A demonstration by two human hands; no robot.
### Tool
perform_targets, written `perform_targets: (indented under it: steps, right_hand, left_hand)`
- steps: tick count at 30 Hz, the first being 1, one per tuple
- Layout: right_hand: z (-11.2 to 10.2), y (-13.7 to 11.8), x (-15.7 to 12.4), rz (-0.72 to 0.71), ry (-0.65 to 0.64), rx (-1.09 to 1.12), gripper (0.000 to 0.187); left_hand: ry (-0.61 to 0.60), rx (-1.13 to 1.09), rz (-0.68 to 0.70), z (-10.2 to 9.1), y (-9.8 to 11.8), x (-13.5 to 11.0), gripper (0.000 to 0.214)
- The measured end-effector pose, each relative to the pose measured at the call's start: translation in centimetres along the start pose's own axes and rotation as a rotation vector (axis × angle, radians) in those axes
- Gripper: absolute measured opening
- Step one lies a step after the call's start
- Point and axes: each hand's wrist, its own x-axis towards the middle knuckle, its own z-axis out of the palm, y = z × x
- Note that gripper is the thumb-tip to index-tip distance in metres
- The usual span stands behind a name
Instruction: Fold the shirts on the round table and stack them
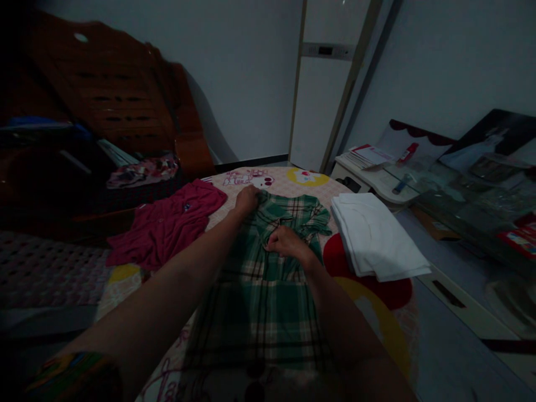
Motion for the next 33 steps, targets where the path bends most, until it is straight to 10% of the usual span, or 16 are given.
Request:
perform_targets:
  steps: [18, 26, 33]
  right_hand:
    - [0.3, -0.2, -0.2, 0.034, 0.015, -0.015, 0.020]
    - [0.3, -0.3, 0.0, 0.056, 0.010, -0.011, 0.020]
    - [0.3, 0.1, 0.0, 0.054, -0.002, 0.000, 0.017]
  left_hand:
    - [-0.124, 0.207, -0.052, -1.0, -0.5, 1.9, 0.037]
    - [-0.154, 0.098, 0.221, -0.1, 2.8, 0.2, 0.040]
    - [-0.170, 0.137, 0.137, 0.7, 0.4, 0.7, 0.036]
